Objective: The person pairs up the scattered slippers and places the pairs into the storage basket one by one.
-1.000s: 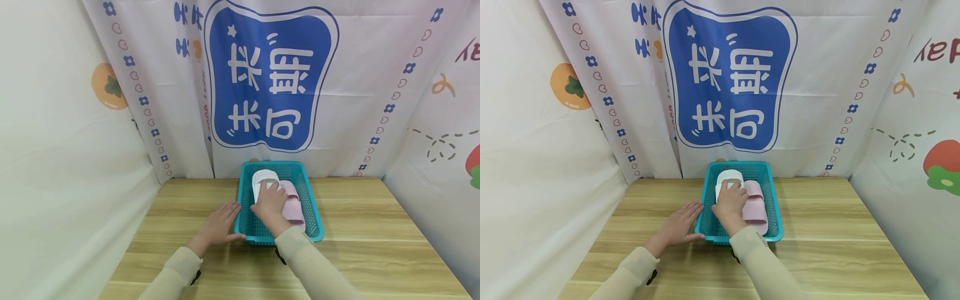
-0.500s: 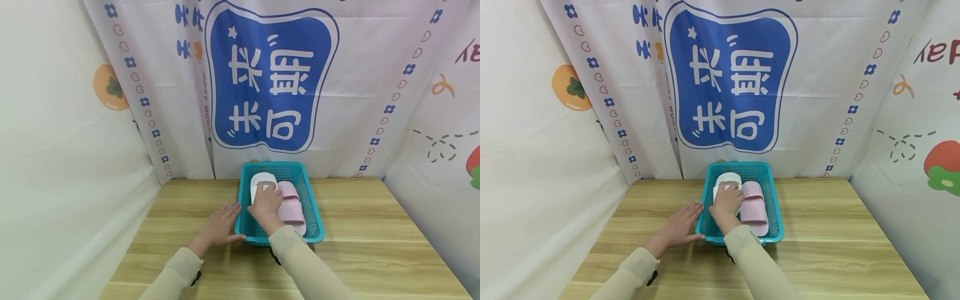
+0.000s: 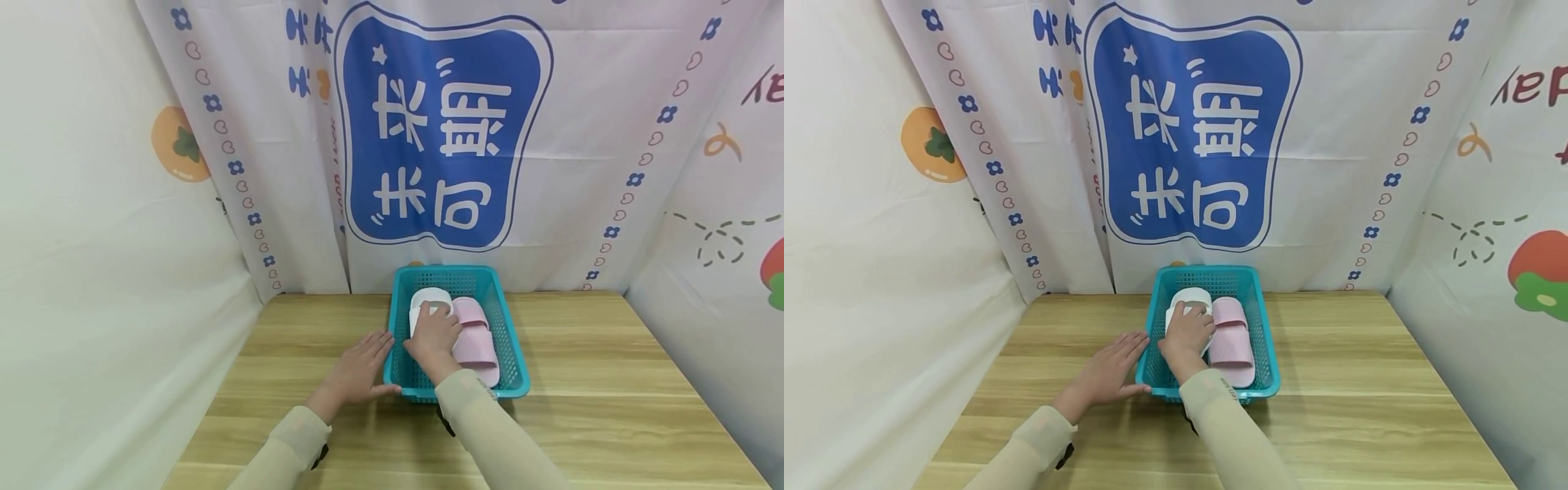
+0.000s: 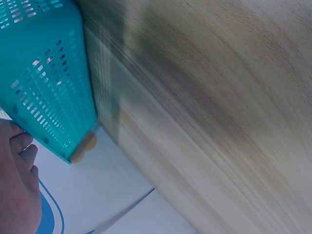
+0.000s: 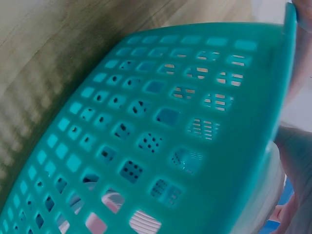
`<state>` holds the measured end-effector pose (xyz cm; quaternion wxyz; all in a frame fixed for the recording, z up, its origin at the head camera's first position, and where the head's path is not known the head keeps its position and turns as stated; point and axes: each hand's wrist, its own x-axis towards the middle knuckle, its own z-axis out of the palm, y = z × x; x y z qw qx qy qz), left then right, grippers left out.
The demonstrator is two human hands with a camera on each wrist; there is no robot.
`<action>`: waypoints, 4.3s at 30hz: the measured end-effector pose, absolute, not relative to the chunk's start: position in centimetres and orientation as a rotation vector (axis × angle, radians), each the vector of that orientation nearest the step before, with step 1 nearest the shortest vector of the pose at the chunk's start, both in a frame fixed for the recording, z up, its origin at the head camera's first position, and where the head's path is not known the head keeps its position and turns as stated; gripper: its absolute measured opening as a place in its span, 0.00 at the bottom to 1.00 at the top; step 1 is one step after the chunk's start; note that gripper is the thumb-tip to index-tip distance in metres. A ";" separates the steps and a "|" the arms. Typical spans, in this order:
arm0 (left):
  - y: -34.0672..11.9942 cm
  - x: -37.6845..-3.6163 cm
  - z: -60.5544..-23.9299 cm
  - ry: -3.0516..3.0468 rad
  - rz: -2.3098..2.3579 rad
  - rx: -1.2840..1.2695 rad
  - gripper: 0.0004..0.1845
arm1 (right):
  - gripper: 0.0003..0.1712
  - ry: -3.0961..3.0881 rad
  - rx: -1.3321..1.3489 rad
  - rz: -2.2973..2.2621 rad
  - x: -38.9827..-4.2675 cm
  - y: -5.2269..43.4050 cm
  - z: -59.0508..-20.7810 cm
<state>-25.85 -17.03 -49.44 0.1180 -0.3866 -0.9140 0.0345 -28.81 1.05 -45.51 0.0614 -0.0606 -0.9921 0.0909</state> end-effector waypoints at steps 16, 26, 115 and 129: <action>-17.1 -25.6 -49.3 -2.682 0.124 -1.124 0.51 | 0.54 -3.022 -0.201 0.280 -29.4 0.7 -46.6; -17.0 -25.6 -49.2 -2.696 0.099 -1.128 0.51 | 0.53 -3.040 -0.188 0.295 -29.3 0.4 -46.8; -16.8 -25.9 -48.8 -2.743 0.146 -1.128 0.52 | 0.54 -2.963 0.014 0.175 -30.3 6.1 -42.3; -16.8 -25.8 -48.8 -2.715 0.113 -1.140 0.52 | 0.52 -2.898 0.130 0.174 -29.2 8.8 -40.7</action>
